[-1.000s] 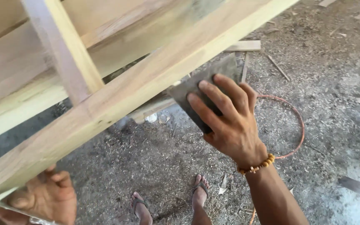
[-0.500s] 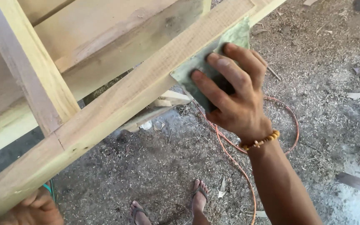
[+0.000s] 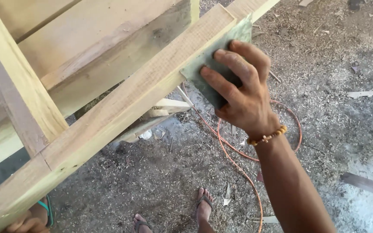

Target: Applying wood filler to a furniture frame and sanding the surface.

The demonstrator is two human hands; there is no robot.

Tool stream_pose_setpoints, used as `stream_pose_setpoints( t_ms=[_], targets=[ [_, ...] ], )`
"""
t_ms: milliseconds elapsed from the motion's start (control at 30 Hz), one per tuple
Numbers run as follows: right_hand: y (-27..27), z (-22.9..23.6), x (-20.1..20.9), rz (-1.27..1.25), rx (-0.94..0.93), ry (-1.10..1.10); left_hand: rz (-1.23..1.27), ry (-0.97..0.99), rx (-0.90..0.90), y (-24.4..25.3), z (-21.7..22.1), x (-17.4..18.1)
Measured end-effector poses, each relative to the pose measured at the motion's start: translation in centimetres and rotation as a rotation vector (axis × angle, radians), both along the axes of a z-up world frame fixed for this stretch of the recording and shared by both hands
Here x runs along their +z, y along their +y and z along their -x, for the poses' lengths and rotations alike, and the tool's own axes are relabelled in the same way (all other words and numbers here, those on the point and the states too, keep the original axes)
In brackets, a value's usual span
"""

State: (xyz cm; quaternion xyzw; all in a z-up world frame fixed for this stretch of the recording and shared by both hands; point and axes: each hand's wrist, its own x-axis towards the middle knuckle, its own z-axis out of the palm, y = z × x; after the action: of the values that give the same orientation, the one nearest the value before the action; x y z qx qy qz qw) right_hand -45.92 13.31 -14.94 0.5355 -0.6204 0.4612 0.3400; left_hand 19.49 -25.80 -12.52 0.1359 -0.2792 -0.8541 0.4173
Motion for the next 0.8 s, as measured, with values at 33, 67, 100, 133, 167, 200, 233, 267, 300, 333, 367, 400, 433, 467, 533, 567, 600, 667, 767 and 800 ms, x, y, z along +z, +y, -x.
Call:
stream_pose_setpoints(
  t_ms=[33, 67, 100, 133, 167, 200, 233, 267, 300, 333, 367, 400, 433, 467, 533, 567, 600, 667, 767, 800],
  targets=[
    [0.2, -0.3, -0.5, -0.002, 0.003, 0.000, -0.010, 0.012, -0.007, -0.1, -0.3, 0.0],
    [0.3, -0.6, -0.9, -0.012, -0.010, -0.023, -0.016, 0.028, -0.015, -0.2, -0.6, 0.0],
    [0.5, -0.8, -1.4, -0.022, -0.024, -0.046, -0.023, 0.044, -0.022, -0.3, -0.9, 0.0],
    [1.0, -1.0, -1.3, -0.021, -0.025, -0.044, -0.029, 0.058, -0.034, -0.8, -1.2, -0.1],
    [1.5, -1.1, -1.3, -0.098, -0.032, -0.089, -0.035, 0.073, -0.046, -1.3, -1.5, -0.2],
    [2.2, -1.4, -1.4, -0.180, -0.044, -0.136, -0.046, 0.084, -0.065, -2.1, -1.6, -0.4],
    [2.3, -1.3, -1.1, -0.183, -0.052, -0.137, -0.058, 0.096, -0.083, -2.8, -1.7, -0.9],
    [2.2, -1.0, -0.7, -0.067, -0.056, -0.228, -0.065, 0.112, -0.096, -3.2, -1.9, -1.3],
    [2.1, -0.8, -0.4, 0.052, -0.059, -0.317, -0.072, 0.128, -0.109, -3.6, -2.1, -1.9],
    [2.1, -1.3, 1.0, 0.049, -0.063, -0.325, -0.083, 0.131, -0.122, -3.7, -2.4, -2.3],
    [1.9, -1.9, 2.3, 0.062, -0.047, -0.429, -0.095, 0.134, -0.136, -3.8, -2.7, -2.7],
    [1.6, -2.3, 3.7, 0.075, -0.024, -0.529, -0.105, 0.142, -0.144, -3.7, -3.2, -3.3],
    [1.2, -3.5, 3.4, 0.072, -0.023, -0.533, -0.115, 0.150, -0.153, -3.4, -3.5, -3.2],
    [0.4, -4.3, 3.3, 0.080, 0.015, -0.569, -0.111, 0.172, -0.148, -2.6, -4.0, -3.4],
    [-0.8, -6.8, 3.1, 0.085, 0.062, -0.606, -0.112, 0.206, -0.147, -0.7, -4.3, -3.7],
    [-1.1, -8.3, 2.9, 0.082, 0.070, -0.541, -0.117, 0.217, -0.149, 0.6, -4.1, -3.9],
    [-1.1, -9.9, 2.7, 0.076, 0.069, -0.481, -0.131, 0.224, -0.161, 1.6, -3.6, -4.2],
    [-0.4, -11.3, 3.4, -0.021, 0.110, -0.482, -0.148, 0.245, -0.182, 6.1, 0.1, -4.1],
    [0.6, -12.7, 3.9, -0.119, 0.179, -0.451, -0.008, 0.122, -0.137, 12.0, 7.9, 0.5],
    [0.7, -13.3, 4.0, -0.128, 0.212, -0.414, 0.134, -0.007, -0.069, 14.6, 9.5, 2.1]
  ],
)
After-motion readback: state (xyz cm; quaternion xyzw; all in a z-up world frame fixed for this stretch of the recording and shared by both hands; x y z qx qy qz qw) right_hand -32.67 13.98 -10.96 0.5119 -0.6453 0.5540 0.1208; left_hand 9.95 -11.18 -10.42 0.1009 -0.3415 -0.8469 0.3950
